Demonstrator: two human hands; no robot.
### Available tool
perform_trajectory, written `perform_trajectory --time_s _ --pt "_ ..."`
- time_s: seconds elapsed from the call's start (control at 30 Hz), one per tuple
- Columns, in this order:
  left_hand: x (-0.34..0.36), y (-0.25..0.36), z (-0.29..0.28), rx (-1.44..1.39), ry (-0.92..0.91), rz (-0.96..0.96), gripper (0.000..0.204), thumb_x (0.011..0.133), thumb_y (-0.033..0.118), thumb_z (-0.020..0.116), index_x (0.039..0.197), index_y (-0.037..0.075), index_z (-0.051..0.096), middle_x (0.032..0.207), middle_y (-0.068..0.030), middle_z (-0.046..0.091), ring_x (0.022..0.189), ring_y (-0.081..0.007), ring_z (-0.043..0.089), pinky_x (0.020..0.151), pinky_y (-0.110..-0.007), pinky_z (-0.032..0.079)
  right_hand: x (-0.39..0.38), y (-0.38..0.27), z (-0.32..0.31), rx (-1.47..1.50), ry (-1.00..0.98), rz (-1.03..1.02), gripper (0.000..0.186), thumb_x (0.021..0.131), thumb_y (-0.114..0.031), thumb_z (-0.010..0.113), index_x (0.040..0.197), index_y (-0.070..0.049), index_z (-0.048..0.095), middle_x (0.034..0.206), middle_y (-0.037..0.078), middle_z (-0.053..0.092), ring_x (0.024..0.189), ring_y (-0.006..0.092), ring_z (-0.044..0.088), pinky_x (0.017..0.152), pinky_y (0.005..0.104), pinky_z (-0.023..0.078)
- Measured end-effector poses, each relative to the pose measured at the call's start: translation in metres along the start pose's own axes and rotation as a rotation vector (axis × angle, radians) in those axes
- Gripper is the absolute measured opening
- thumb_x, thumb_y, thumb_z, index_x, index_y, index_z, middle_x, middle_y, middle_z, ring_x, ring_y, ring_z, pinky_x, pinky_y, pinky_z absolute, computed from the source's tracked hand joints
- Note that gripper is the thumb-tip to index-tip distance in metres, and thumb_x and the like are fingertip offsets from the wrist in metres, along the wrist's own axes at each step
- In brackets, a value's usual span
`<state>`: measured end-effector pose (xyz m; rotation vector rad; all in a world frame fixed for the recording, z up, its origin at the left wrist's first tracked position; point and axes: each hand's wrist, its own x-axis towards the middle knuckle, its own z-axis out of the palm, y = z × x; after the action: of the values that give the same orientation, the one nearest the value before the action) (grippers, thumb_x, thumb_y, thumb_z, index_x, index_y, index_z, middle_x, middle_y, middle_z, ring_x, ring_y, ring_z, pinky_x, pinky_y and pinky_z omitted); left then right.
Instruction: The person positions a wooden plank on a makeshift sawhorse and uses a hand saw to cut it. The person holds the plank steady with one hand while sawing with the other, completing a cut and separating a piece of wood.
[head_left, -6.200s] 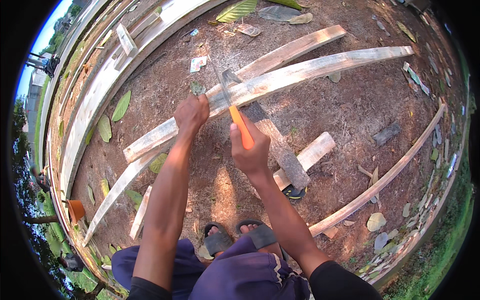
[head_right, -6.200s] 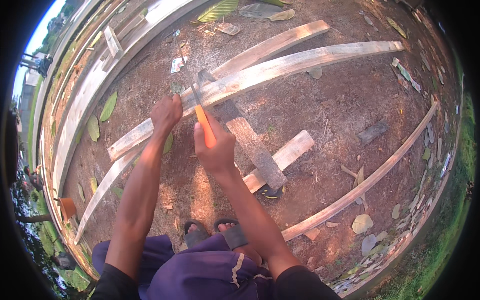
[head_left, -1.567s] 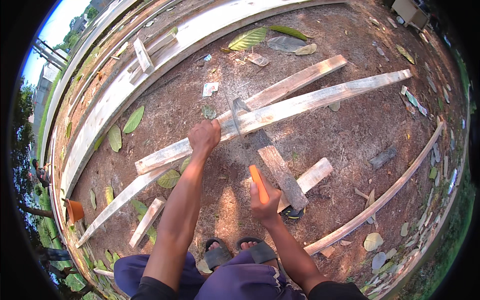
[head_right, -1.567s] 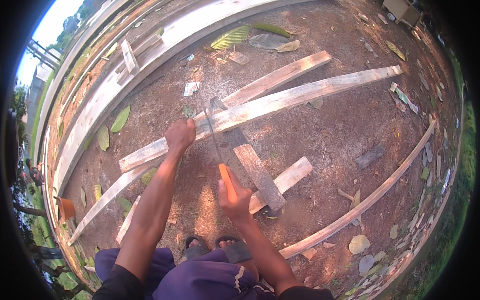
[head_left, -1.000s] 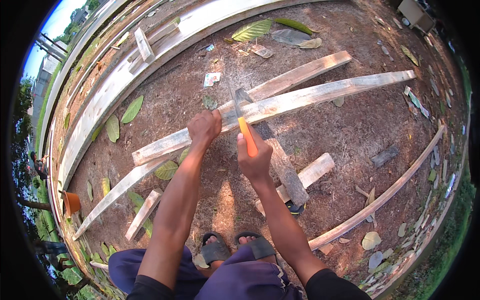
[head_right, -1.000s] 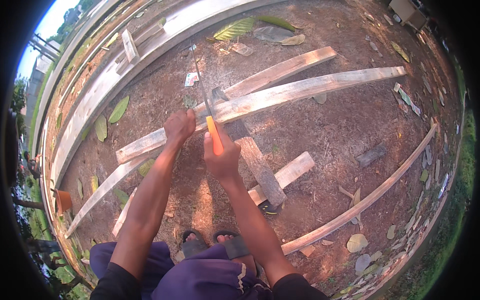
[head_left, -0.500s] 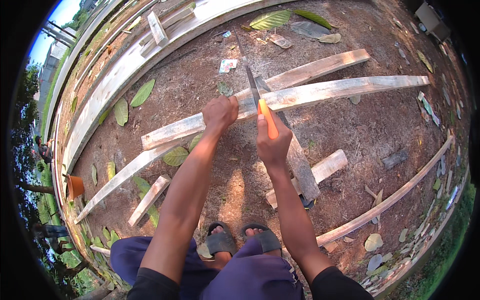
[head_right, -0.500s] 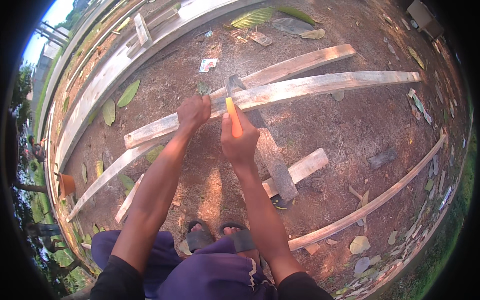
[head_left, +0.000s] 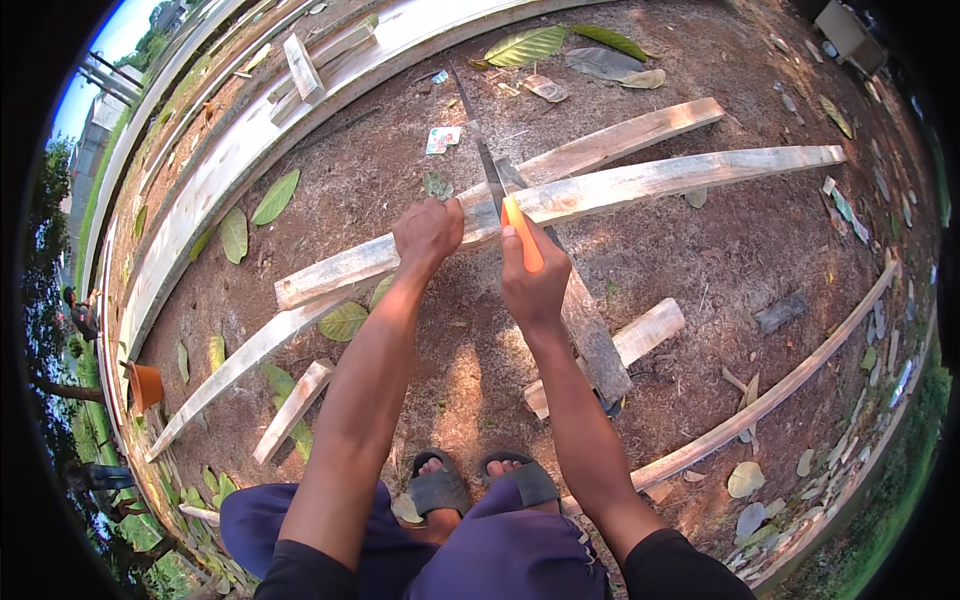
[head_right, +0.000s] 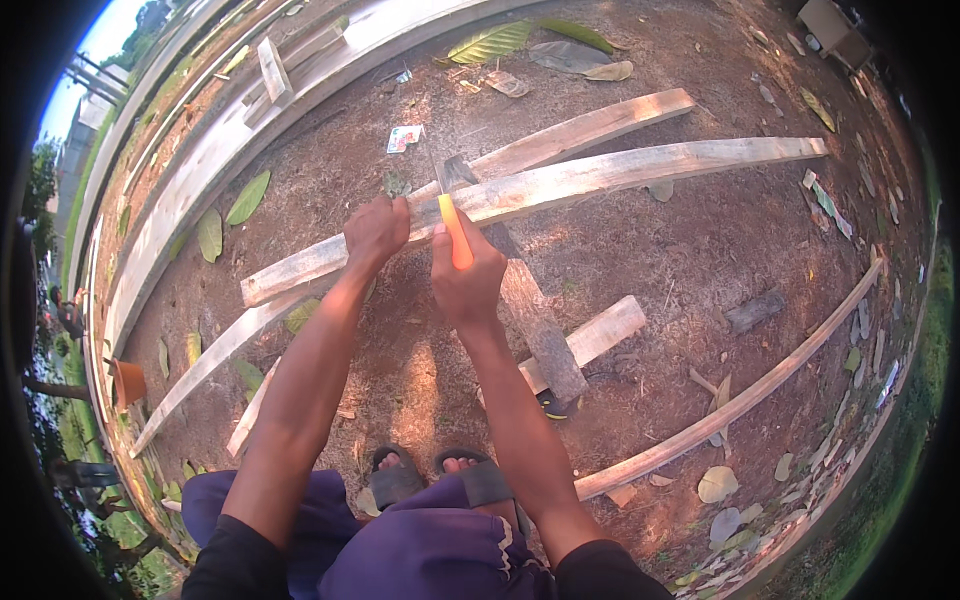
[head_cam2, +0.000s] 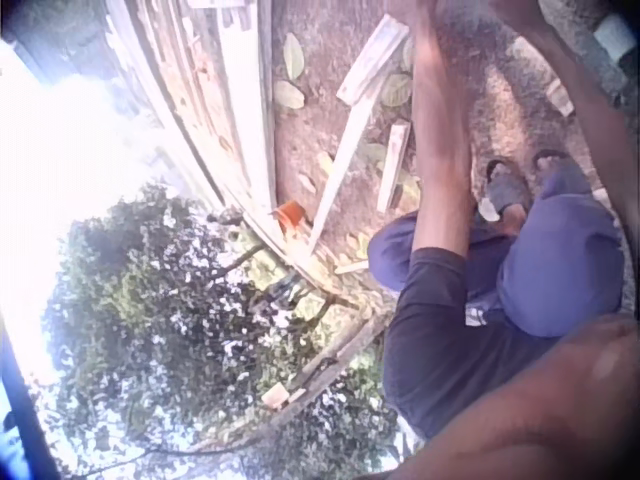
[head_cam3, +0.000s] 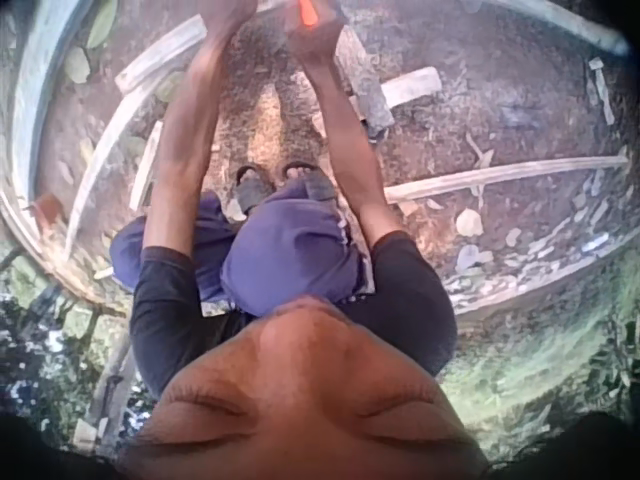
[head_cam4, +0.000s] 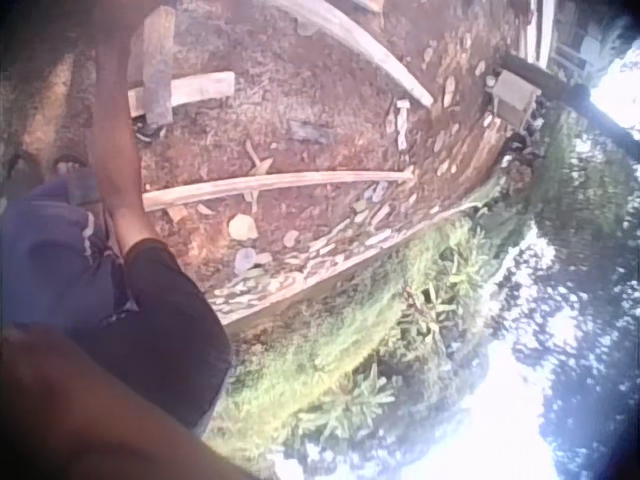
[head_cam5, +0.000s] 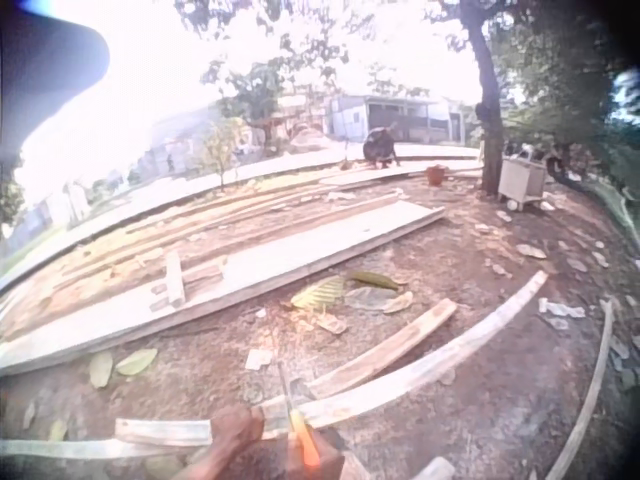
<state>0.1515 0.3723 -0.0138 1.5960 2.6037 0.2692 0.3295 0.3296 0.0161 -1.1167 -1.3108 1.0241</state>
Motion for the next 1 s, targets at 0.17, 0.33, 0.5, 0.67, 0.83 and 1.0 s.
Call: perform_trajectory --time_s 0.17,0.33,0.5,0.67,0.83,1.0 --pt "-0.006 -0.005 -0.015 0.003 -0.185 -0.078 0.057 0.099 0.037 0.032 0.083 0.001 0.074 0.082 -0.024 0.073 0.073 -0.0344 0.07 0.073 -0.052 0.055 -0.14 0.007 -0.084 -0.155 -0.131 -0.017 0.043 0.099 -0.013 0.06 0.134 0.012 0.061 0.109 0.023 0.075 0.091 0.0268 0.075 0.082 0.0368 0.058" --pt "0.0 -0.003 -0.01 0.005 -0.219 -0.121 0.057 0.099 0.039 0.034 0.087 -0.001 0.074 0.089 -0.0271 0.074 0.082 -0.0368 0.072 0.078 -0.052 0.055 -0.18 -0.005 -0.111 -0.092 -0.215 0.078 0.044 0.097 -0.008 0.059 0.136 0.012 0.059 0.127 0.025 0.07 0.111 0.029 0.074 0.092 0.0358 0.059" --pt "-0.004 0.004 -0.006 0.024 -0.079 -0.022 0.058 0.099 0.04 0.037 0.098 -0.004 0.074 0.1 -0.0329 0.072 0.096 -0.0471 0.071 0.091 -0.055 0.052 -0.006 -0.009 -0.013 -0.037 -0.121 0.122 0.037 0.099 -0.015 0.066 0.133 -0.001 0.066 0.099 0.021 0.075 0.078 0.0183 0.075 0.068 0.034 0.057" --pt "-0.001 -0.017 -0.006 0.035 -0.06 -0.083 0.058 0.099 0.04 0.036 0.095 -0.005 0.073 0.097 -0.0312 0.073 0.094 -0.0465 0.071 0.091 -0.057 0.051 -0.157 0.007 -0.091 -0.077 -0.126 0.007 0.044 0.097 -0.011 0.063 0.135 0.011 0.061 0.117 0.025 0.074 0.095 0.0291 0.078 0.082 0.0336 0.061" --pt "-0.014 0.001 -0.012 0.031 -0.225 -0.138 0.059 0.099 0.039 0.034 0.096 -0.006 0.073 0.101 -0.0325 0.072 0.097 -0.0455 0.071 0.089 -0.058 0.051 -0.175 0.004 -0.103 -0.094 -0.146 0.076 0.044 0.097 -0.01 0.064 0.135 0.011 0.061 0.114 0.023 0.075 0.085 0.0208 0.078 0.073 0.0312 0.061" --pt "0.002 -0.009 0.005 0.066 -0.072 -0.008 0.06 0.097 0.039 0.034 0.098 -0.006 0.074 0.101 -0.0338 0.072 0.096 -0.0446 0.071 0.089 -0.057 0.051 -0.032 -0.001 -0.013 -0.018 -0.077 0.043 0.041 0.097 -0.014 0.066 0.134 0.001 0.064 0.089 0.022 0.074 0.07 0.0217 0.075 0.061 0.033 0.056"
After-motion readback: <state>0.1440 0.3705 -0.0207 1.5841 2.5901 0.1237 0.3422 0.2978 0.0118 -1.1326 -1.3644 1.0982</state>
